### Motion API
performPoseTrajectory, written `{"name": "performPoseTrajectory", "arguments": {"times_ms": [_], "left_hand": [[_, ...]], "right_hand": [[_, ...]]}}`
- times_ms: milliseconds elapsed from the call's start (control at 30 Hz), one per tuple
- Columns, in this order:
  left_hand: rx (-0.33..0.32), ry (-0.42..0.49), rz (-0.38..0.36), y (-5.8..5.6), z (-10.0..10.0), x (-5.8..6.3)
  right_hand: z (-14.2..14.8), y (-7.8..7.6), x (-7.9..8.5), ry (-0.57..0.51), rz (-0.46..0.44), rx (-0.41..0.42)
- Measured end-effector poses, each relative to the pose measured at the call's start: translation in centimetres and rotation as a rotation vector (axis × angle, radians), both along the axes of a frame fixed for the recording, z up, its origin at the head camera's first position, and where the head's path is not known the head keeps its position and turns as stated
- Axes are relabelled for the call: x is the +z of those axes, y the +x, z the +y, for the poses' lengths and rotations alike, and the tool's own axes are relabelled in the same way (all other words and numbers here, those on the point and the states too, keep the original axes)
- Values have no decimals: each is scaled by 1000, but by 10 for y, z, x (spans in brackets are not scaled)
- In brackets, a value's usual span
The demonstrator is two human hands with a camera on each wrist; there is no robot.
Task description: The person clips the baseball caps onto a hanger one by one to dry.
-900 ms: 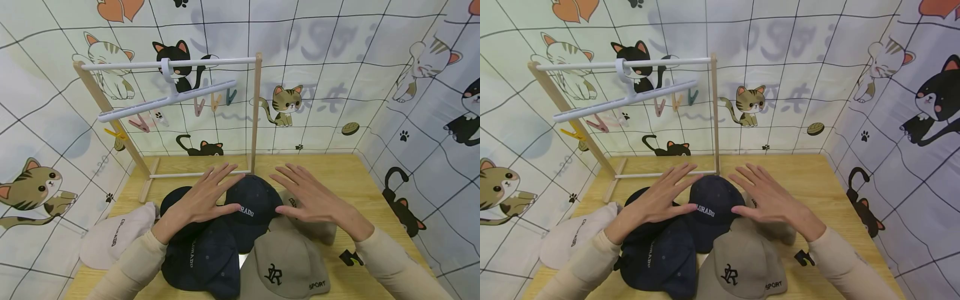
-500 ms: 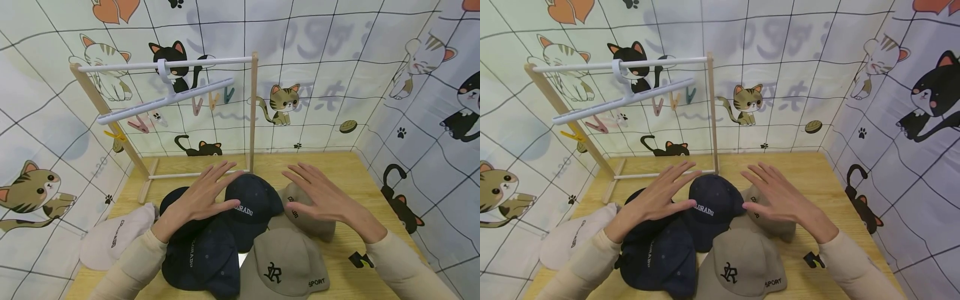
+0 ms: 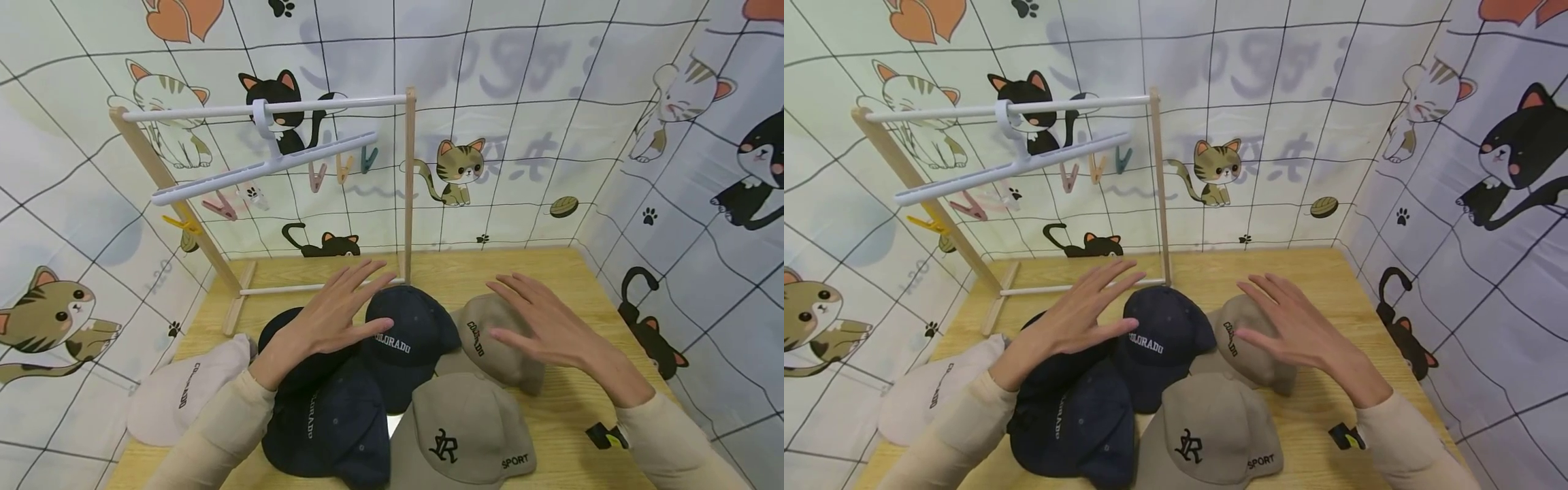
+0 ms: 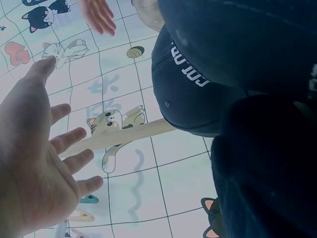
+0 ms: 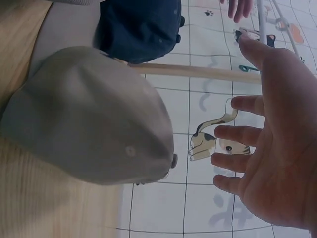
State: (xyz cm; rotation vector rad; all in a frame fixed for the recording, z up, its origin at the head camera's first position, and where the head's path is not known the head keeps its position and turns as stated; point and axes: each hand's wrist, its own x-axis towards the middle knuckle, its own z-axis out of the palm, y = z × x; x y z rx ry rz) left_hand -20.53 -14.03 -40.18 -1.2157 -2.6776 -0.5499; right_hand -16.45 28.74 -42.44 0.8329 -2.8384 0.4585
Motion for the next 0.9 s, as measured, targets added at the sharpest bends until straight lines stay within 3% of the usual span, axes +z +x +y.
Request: {"name": "performPoseTrajectory", "arguments": {"times_ms": [500, 733, 900], "left_hand": [[-30, 105, -9, -32, 20, 4], [42, 168, -8, -48, 27, 9], [111, 207, -66, -58, 35, 10]], "right_hand": [[26, 5, -20, -66, -35, -110], [27, 6, -34, -82, -1, -202], [29, 7, -40, -132, -33, -267]]}}
